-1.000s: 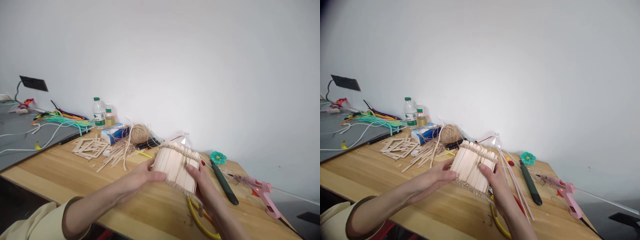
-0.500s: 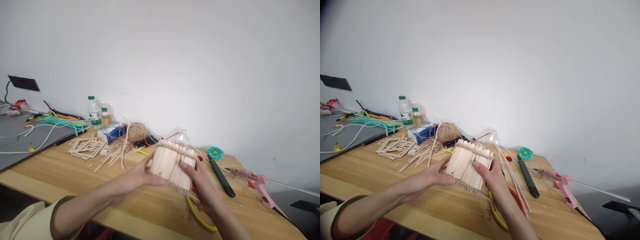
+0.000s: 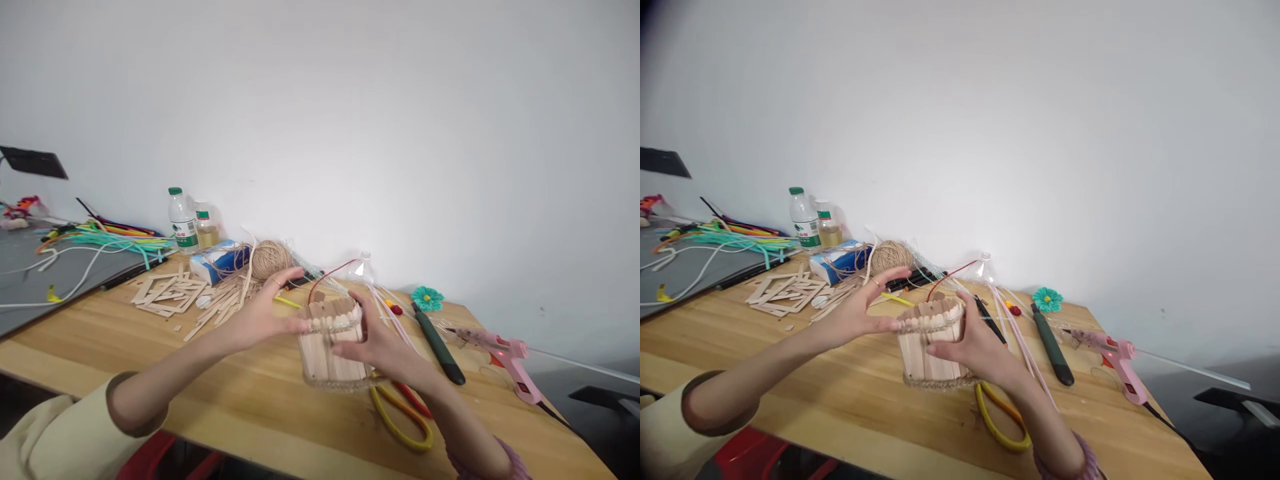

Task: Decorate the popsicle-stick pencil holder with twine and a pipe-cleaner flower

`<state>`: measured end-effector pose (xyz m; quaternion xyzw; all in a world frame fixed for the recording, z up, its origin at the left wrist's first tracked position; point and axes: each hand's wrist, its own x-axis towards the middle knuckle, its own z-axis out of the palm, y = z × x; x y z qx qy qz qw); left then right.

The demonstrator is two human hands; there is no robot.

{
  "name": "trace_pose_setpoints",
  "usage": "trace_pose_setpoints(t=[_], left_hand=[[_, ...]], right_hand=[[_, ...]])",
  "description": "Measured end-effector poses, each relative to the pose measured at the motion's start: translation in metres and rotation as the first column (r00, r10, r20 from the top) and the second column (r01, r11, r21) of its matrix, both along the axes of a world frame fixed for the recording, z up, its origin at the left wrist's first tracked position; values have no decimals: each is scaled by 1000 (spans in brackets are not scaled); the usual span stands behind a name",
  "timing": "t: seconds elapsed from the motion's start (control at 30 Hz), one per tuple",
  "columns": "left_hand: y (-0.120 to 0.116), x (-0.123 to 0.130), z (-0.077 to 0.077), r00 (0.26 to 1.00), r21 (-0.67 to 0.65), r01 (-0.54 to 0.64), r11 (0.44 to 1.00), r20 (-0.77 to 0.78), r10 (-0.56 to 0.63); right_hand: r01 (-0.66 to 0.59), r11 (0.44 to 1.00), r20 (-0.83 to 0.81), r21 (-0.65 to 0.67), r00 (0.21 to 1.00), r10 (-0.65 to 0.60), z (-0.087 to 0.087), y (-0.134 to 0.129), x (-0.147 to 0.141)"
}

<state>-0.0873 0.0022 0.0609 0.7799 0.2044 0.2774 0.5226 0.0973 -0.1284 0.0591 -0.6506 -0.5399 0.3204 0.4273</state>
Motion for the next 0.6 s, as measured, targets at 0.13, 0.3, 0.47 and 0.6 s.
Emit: trace_pose_setpoints(t=[0.13, 0.3, 0.47, 0.6], left_hand=[[-5, 12, -3, 952, -87, 275, 958, -117, -284], [-8, 19, -30, 989, -322, 143, 936, 89, -121], [-18, 8, -48, 943, -635, -76, 769, 205, 263], [-28, 2, -52, 924, -715, -107, 691, 185, 334]], right_hand=[[-76, 995, 172, 69, 983, 63, -7, 13, -3], [69, 961, 285, 270, 947, -148, -2, 9, 1], [406, 867, 114, 289, 885, -452, -19, -22, -6], [230, 967, 204, 107, 947, -248, -54, -39, -18]])
